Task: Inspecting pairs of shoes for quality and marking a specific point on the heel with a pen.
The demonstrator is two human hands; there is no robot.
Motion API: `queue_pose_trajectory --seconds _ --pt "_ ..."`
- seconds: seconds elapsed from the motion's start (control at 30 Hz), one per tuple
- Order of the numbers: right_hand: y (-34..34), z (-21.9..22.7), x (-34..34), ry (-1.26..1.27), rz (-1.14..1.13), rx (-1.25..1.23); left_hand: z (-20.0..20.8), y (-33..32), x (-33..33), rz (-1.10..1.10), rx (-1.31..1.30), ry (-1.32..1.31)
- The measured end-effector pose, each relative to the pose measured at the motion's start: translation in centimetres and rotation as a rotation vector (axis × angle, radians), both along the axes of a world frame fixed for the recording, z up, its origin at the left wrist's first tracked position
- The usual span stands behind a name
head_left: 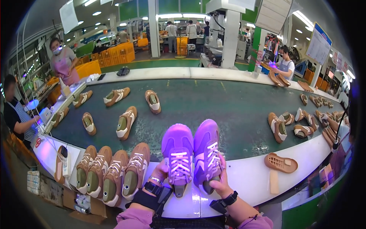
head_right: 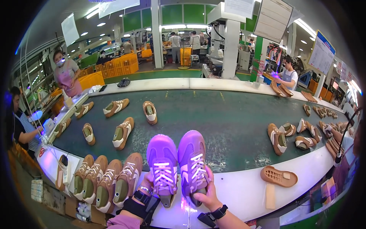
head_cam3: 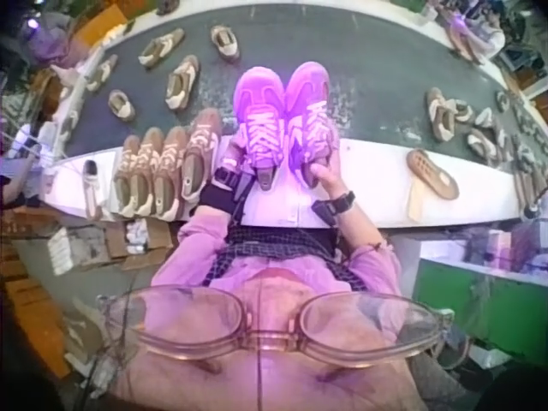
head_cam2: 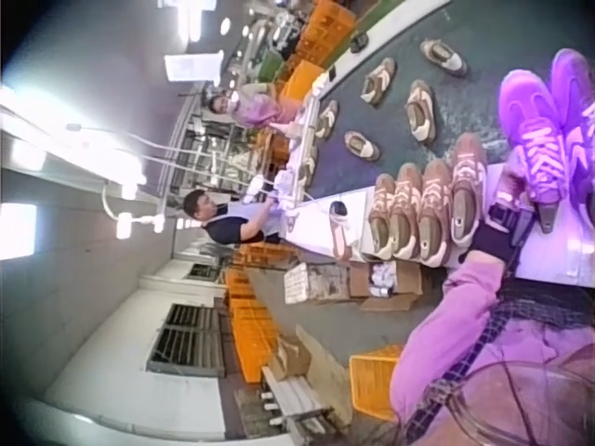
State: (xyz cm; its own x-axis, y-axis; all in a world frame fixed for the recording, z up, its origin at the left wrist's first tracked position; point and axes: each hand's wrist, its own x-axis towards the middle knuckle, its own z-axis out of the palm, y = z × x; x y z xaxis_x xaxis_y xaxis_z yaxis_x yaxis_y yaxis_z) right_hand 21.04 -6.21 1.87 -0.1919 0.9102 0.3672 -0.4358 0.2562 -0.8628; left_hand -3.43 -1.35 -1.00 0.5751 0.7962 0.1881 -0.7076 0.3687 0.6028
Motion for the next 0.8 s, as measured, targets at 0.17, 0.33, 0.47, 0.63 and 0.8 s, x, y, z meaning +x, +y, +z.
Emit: queue_pose_trajectory --seconds 0.17,0.33,0.47,0.63,0.8 --pt "0.4 -1.1 1.1 -0.033 -0.061 -0.173 0.3 -0.5 -0.5 -0.003 -0.036 0.115" --pt "1.5 -0.6 2.1 0.011 0.165 -0.201 -1.1 0.3 -1.4 0.056 -0.180 0.323" --pt "2.4 -2.3 2.5 0.141 0.483 -0.508 -1.4 -0.2 -0.2 0.044 -0.133 0.083" --pt "1.6 -1.4 2.6 0.148 0.416 -0.596 0.6 -1.2 2.0 0.129 -0.260 0.016" --pt "2.8 -0.2 4.0 0.341 0.080 -0.496 1.0 -0.1 3.6 0.207 -0.306 -0.194"
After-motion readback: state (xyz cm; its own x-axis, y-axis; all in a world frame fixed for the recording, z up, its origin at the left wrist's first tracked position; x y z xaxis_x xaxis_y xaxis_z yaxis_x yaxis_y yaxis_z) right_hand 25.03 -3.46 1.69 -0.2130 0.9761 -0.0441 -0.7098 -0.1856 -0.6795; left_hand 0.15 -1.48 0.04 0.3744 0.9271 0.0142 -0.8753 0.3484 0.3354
